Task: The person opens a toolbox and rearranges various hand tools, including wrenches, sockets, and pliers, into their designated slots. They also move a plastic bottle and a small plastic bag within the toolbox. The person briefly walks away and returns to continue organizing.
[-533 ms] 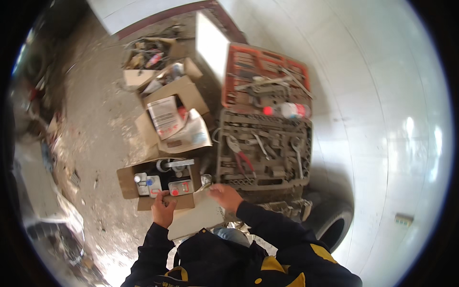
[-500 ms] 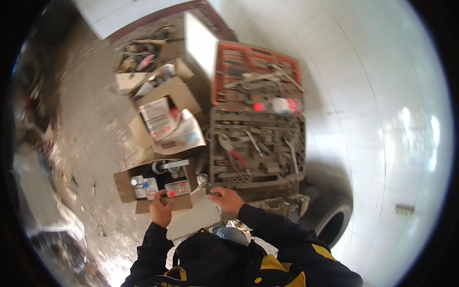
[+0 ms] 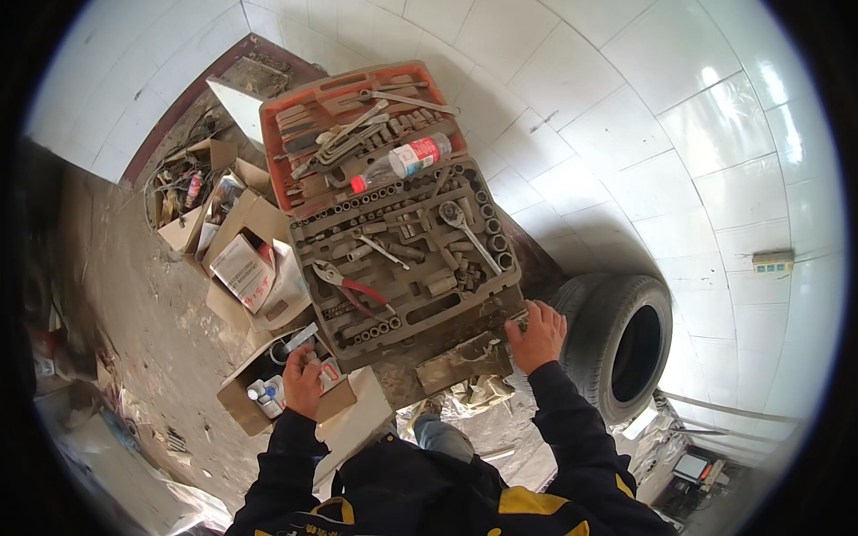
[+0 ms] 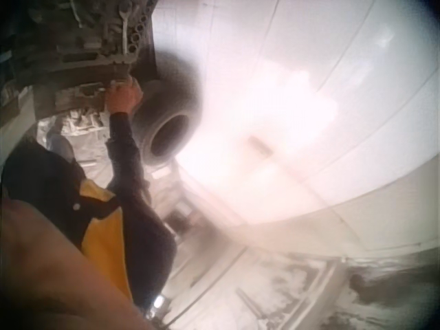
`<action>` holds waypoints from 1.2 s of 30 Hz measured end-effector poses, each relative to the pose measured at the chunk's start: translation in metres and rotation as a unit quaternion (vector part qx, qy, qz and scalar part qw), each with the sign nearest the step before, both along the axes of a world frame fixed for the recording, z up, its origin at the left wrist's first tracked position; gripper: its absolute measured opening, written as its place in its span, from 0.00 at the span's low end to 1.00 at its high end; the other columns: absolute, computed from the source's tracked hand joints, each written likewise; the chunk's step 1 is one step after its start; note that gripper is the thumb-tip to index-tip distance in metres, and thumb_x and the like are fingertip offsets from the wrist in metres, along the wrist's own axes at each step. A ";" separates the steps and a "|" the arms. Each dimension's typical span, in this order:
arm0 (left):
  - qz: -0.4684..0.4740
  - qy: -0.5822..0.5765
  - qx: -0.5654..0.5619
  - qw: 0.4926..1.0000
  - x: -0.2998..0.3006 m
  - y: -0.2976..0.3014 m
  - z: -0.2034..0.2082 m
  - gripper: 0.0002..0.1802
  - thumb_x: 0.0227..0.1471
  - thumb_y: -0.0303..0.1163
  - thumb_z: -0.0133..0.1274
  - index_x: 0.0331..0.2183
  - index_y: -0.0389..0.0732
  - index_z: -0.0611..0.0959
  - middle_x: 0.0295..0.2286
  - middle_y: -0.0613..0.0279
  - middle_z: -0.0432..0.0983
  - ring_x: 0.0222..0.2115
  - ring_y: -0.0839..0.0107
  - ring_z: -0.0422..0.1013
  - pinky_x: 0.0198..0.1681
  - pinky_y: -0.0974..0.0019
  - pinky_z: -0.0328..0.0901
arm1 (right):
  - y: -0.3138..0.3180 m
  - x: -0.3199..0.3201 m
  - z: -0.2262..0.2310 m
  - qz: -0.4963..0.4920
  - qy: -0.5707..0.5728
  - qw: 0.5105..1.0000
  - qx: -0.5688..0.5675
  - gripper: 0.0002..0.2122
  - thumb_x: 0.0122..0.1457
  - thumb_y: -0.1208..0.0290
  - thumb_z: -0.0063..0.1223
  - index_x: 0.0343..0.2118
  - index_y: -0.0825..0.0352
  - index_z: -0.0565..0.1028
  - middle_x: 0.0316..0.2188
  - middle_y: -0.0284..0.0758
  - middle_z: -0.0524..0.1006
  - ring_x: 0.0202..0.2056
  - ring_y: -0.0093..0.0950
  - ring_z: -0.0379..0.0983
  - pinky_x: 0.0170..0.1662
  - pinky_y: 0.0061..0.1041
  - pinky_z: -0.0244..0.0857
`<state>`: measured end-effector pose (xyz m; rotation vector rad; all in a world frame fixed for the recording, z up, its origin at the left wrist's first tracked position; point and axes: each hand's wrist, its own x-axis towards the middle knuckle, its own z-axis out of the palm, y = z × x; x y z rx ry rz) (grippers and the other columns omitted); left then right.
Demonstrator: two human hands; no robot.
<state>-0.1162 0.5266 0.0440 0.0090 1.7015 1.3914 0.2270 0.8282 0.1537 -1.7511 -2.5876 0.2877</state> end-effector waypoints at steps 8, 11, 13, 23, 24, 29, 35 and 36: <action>0.005 -0.057 0.028 0.998 0.007 0.021 0.013 0.13 0.63 0.26 0.51 0.48 0.35 0.80 0.29 0.69 0.73 0.25 0.83 0.65 0.27 0.74 0.60 | -0.001 0.019 -0.041 -0.011 -0.022 0.999 0.023 0.24 0.59 0.51 0.64 0.52 0.63 0.80 0.53 0.39 0.78 0.55 0.44 0.71 0.64 0.45 0.56; 0.023 -0.058 0.020 0.998 0.009 0.024 0.017 0.11 0.64 0.26 0.52 0.47 0.35 0.80 0.28 0.70 0.73 0.25 0.83 0.65 0.27 0.74 0.59 | 0.001 0.009 -0.047 -0.039 -0.003 0.999 0.036 0.21 0.58 0.52 0.65 0.48 0.62 0.82 0.50 0.38 0.79 0.54 0.43 0.72 0.64 0.45 0.57; 0.030 -0.054 0.025 0.998 0.010 0.027 0.019 0.10 0.64 0.27 0.52 0.46 0.35 0.80 0.27 0.70 0.73 0.24 0.83 0.64 0.27 0.75 0.58 | 0.000 0.007 -0.045 -0.039 -0.004 0.998 0.045 0.19 0.57 0.54 0.65 0.45 0.62 0.83 0.48 0.38 0.80 0.53 0.43 0.72 0.63 0.45 0.58; 0.053 -0.037 0.047 0.997 0.019 0.073 0.015 0.13 0.65 0.26 0.50 0.50 0.36 0.79 0.28 0.70 0.72 0.23 0.84 0.63 0.25 0.77 0.56 | 0.004 0.005 -0.045 -0.031 -0.020 0.999 0.016 0.16 0.56 0.56 0.65 0.41 0.62 0.83 0.45 0.40 0.78 0.52 0.44 0.72 0.60 0.44 0.61; 0.057 -0.033 0.050 0.997 0.022 0.078 0.014 0.13 0.65 0.26 0.50 0.51 0.36 0.79 0.28 0.70 0.72 0.24 0.84 0.63 0.25 0.77 0.56 | 0.005 0.004 -0.045 -0.032 -0.021 0.999 0.013 0.16 0.56 0.56 0.65 0.41 0.62 0.83 0.45 0.40 0.78 0.52 0.45 0.71 0.60 0.45 0.61; 0.071 -0.031 0.058 0.995 0.027 0.096 0.010 0.18 0.64 0.25 0.50 0.55 0.35 0.76 0.32 0.69 0.73 0.26 0.84 0.64 0.27 0.76 0.58 | 0.006 0.005 -0.043 -0.032 -0.028 0.999 -0.003 0.16 0.56 0.55 0.65 0.40 0.62 0.83 0.45 0.40 0.77 0.52 0.45 0.71 0.60 0.46 0.61; 0.057 0.010 0.041 0.997 0.034 0.104 0.008 0.21 0.62 0.22 0.50 0.56 0.33 0.75 0.34 0.65 0.75 0.23 0.83 0.63 0.26 0.76 0.58 | 0.006 0.007 -0.045 -0.034 -0.038 0.999 -0.007 0.16 0.56 0.54 0.65 0.40 0.62 0.83 0.46 0.41 0.77 0.53 0.46 0.70 0.60 0.47 0.60; 0.053 0.008 0.031 0.998 0.035 0.104 0.007 0.22 0.61 0.22 0.50 0.57 0.34 0.74 0.35 0.65 0.75 0.25 0.82 0.64 0.27 0.75 0.59 | 0.006 0.008 -0.046 -0.034 -0.038 0.999 -0.008 0.17 0.56 0.54 0.65 0.40 0.62 0.83 0.46 0.41 0.76 0.53 0.46 0.70 0.60 0.47 0.60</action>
